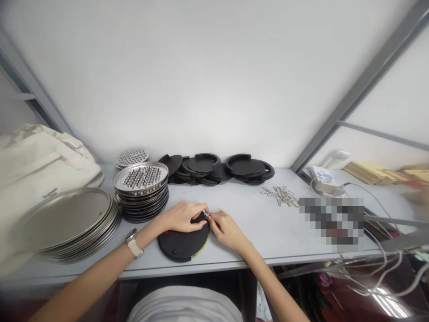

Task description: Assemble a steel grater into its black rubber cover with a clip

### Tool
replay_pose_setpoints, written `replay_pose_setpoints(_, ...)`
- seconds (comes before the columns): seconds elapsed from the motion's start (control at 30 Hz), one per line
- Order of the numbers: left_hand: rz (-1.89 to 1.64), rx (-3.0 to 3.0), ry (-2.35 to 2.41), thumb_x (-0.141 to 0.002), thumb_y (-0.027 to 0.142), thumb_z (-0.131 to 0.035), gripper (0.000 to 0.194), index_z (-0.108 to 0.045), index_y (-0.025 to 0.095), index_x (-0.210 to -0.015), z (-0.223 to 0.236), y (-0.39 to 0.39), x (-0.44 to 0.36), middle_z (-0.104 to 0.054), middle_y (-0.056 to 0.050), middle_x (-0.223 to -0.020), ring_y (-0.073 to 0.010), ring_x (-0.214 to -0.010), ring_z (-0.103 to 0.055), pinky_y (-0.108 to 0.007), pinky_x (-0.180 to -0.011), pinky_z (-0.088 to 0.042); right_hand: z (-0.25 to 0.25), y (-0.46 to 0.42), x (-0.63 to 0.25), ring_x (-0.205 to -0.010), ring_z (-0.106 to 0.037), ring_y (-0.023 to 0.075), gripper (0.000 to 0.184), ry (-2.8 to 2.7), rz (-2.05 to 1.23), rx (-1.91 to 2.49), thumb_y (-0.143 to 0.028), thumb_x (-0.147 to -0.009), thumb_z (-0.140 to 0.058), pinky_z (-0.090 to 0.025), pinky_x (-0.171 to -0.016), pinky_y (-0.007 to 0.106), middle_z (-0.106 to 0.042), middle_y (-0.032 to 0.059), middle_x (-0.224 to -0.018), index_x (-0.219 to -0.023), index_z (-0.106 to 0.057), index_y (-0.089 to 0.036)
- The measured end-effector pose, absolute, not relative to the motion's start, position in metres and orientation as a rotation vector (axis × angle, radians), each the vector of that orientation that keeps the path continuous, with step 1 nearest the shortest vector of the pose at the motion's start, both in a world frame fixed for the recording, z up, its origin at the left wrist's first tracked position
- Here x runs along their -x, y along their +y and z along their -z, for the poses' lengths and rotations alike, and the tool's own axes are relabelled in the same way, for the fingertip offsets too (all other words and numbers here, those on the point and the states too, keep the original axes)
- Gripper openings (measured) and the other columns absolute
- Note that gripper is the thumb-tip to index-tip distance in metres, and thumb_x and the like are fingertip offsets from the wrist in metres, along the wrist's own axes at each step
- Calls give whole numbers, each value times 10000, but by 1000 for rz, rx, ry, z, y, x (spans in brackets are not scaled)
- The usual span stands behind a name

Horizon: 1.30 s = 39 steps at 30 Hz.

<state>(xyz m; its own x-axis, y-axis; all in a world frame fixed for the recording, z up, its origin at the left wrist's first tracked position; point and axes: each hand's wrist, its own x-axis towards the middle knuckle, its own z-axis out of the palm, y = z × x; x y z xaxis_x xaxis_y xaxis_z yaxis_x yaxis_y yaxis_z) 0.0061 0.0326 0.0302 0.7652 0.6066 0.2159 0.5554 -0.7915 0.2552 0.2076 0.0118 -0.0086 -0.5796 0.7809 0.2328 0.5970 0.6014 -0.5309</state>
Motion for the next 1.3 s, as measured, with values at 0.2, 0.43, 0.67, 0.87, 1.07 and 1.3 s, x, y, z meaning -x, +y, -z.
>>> replay_pose_setpoints(0.2, -386, -2797, 957, -829, 310, -528, 177, -472, 215, -968, -32, 31, -7, -628, 29, -774, -146, -610, -583, -264, -498, -259, 6, 12, -206, -624, -457, 164, 311, -2376, -568, 1099, -238, -956, -303, -379, -663, 297, -483, 5, -612, -660, -393, -206)
replay_pose_setpoints(0.43, -385, -2755, 1062, -854, 339, -490, 260, -410, 217, -1068, -29, 33, -7, -599, 34, -699, -171, -575, -580, -264, -515, -282, 6, 10, -210, -604, -431, 151, 318, -2363, -586, 1124, -214, -940, -326, -375, -638, 282, -391, -27, -571, -622, -322, -213)
replay_pose_setpoints(0.67, -387, -2765, 1213, -873, 378, -467, 226, -433, 200, -1009, -27, 35, -7, -608, 2, -727, -197, -620, -599, -280, -549, -335, 9, 7, -209, -612, -431, 157, 326, -2309, -574, 1154, -234, -954, -327, -378, -642, 284, -349, -37, -552, -630, -300, -219)
replay_pose_setpoints(0.87, -397, -2813, 1181, -865, 354, -469, 194, -530, 183, -798, -25, 33, -6, -644, -40, -818, -200, -705, -609, -292, -592, -368, 7, 6, -210, -639, -466, 164, 292, -2246, -572, 1200, -262, -971, -323, -375, -603, 282, -457, -10, -626, -688, -379, -218)
replay_pose_setpoints(1.07, -410, -2893, 932, -851, 278, -475, 141, -577, 182, -834, -28, 29, -5, -658, -32, -818, -178, -713, -606, -272, -591, -356, 8, 8, -210, -661, -479, 175, 276, -2266, -536, 1214, -253, -975, -319, -386, -621, 287, -496, 5, -653, -716, -406, -217)
replay_pose_setpoints(1.3, -410, -2934, 895, -855, 284, -481, 138, -570, 184, -822, -25, 29, -7, -659, -18, -798, -163, -683, -596, -268, -566, -330, 9, 10, -208, -620, -474, 168, 317, -2360, -518, 1133, -254, -989, -287, -391, -701, 315, -486, -6, -628, -694, -394, -213)
